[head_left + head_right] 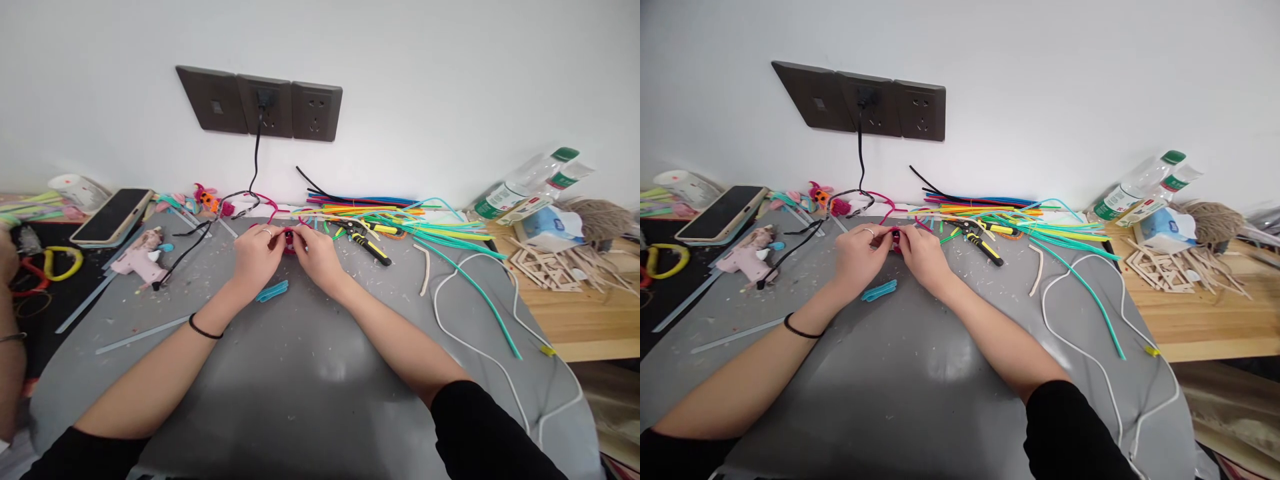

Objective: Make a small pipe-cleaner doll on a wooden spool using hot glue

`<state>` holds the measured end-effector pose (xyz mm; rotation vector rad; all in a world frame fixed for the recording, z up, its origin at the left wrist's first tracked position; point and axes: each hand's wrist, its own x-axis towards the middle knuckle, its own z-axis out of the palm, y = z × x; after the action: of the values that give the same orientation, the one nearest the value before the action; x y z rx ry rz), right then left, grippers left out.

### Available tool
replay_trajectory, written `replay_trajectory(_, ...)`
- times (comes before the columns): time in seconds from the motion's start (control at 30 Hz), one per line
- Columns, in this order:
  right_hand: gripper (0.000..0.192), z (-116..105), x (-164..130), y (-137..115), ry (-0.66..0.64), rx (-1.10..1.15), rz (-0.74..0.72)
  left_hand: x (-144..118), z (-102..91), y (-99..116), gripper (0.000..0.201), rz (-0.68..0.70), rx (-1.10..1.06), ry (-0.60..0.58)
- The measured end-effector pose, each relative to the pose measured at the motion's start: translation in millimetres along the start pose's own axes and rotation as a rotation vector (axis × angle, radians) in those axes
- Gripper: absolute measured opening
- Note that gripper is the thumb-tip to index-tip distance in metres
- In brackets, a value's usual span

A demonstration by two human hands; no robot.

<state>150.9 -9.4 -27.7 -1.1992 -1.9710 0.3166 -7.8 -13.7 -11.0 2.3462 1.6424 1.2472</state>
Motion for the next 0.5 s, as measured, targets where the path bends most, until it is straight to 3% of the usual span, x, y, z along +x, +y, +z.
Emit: replay_trajectory(0.5,0.033,-0.3,0.3,0.9,0.055,0.037,-0.008,1.5,-3.2,7.7,0.024,-0.173,-0.157,0.063)
